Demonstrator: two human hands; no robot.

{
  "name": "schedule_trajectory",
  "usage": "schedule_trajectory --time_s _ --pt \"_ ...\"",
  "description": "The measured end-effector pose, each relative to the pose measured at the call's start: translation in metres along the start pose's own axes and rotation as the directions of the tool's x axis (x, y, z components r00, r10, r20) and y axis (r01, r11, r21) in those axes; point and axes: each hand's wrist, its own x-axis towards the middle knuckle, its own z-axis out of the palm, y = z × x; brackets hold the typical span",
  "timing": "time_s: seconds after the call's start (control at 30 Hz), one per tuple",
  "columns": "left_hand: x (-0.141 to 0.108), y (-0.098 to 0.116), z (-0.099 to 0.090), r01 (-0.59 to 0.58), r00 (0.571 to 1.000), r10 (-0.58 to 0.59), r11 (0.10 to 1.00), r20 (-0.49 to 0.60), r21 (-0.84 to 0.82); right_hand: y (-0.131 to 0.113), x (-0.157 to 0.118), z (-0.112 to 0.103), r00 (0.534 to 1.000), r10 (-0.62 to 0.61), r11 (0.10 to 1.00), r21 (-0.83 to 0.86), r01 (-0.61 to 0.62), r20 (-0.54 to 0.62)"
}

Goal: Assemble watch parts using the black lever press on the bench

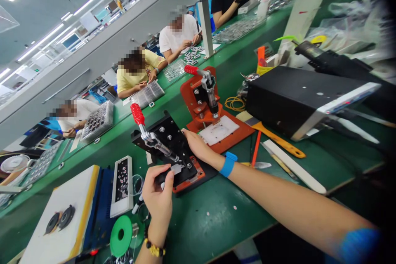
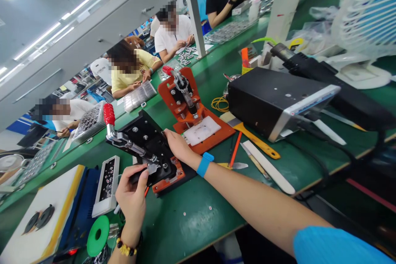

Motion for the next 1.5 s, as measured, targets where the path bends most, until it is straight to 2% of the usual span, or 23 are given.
schedule_trajectory --time_s 0.47,0.77,0.87,1.03,1.27,1.5 --pt "-0.002 -0.004 0.001 -0.192 0.981 0.191 0.981 0.029 0.034 -0.003 -0.001 -0.001 1.000 -0.008 1.000 -0.010 0.008 0.017" --pt "-0.008 -0.005 0.002 -0.289 0.957 0.289 0.949 0.014 0.129 -0.005 -0.003 -0.002 1.000 -0.018 1.000 -0.016 0.019 0.021" --pt "-0.008 -0.008 0.003 -0.273 0.962 0.274 0.956 0.008 0.111 -0.005 -0.003 -0.002 1.000 -0.006 1.000 -0.013 0.007 0.014" --pt "-0.006 -0.010 0.003 -0.171 0.985 0.167 0.978 0.049 0.118 -0.006 -0.003 -0.001 1.000 0.011 1.000 -0.011 -0.011 0.012" --pt "-0.006 -0.007 0.004 -0.188 0.977 0.159 0.956 0.139 0.225 -0.007 -0.004 -0.003 1.000 -0.012 1.000 -0.014 0.012 0.024" --pt "-0.009 0.005 0.005 -0.170 0.982 0.135 0.939 0.135 0.300 -0.008 -0.005 -0.004 1.000 -0.012 1.000 -0.023 0.013 0.026"
